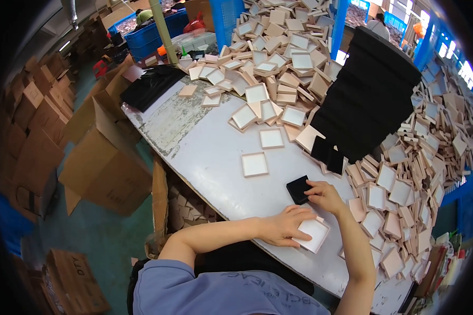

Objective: Placing black velvet inserts into small jewelry boxes and assembling them at a warehouse workbench.

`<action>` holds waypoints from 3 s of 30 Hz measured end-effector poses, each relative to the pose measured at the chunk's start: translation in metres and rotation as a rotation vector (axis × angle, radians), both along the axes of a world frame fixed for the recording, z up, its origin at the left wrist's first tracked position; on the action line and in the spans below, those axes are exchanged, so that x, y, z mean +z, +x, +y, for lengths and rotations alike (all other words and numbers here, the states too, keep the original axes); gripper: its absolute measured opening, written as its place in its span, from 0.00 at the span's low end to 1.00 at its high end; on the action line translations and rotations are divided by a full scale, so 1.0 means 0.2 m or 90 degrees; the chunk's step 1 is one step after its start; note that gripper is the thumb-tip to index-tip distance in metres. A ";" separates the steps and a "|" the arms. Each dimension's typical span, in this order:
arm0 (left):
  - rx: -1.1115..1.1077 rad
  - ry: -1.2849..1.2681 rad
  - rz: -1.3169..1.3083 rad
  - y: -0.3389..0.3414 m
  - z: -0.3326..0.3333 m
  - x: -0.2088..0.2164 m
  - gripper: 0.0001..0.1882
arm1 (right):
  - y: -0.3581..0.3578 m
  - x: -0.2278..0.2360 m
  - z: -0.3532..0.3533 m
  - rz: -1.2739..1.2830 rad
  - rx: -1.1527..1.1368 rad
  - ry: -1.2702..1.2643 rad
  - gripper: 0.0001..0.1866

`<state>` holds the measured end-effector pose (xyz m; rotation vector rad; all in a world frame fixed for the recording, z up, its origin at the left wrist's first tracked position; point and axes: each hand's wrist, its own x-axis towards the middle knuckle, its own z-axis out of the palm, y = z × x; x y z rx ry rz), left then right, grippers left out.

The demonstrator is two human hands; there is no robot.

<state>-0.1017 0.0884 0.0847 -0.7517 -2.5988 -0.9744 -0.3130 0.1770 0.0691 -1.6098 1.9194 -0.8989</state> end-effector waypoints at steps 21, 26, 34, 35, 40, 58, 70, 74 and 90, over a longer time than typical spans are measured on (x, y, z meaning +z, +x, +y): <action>0.183 0.095 0.054 0.00 -0.01 -0.08 0.53 | 0.43 0.27 0.41 0.229 0.100 -0.123 0.04; 0.188 0.048 0.034 0.05 0.01 -0.02 0.42 | 0.10 0.16 0.52 0.325 -0.323 -0.073 0.12; 0.158 0.073 0.004 0.07 0.02 -0.05 0.19 | 0.02 0.08 0.57 0.550 -0.420 0.253 0.27; 0.155 0.093 0.004 0.06 0.03 -0.05 0.17 | -0.02 0.06 0.57 0.531 -0.435 0.263 0.29; 0.141 0.010 0.013 0.06 0.01 -0.05 0.15 | -0.04 0.08 0.55 0.395 -0.476 0.271 0.31; 0.165 0.028 0.033 0.02 -0.02 -0.06 0.42 | 0.41 0.30 0.40 0.186 0.061 -0.148 0.26; 0.164 0.001 0.000 0.09 -0.01 -0.12 0.41 | 0.50 0.21 0.46 0.294 0.031 -0.084 0.34; 0.320 0.031 0.053 0.07 -0.22 -0.23 0.38 | 0.37 0.23 0.44 0.122 -0.168 -0.221 0.27; 0.367 0.054 0.060 0.04 -0.42 0.00 0.33 | 0.03 -0.11 0.16 0.288 -0.011 -0.134 0.11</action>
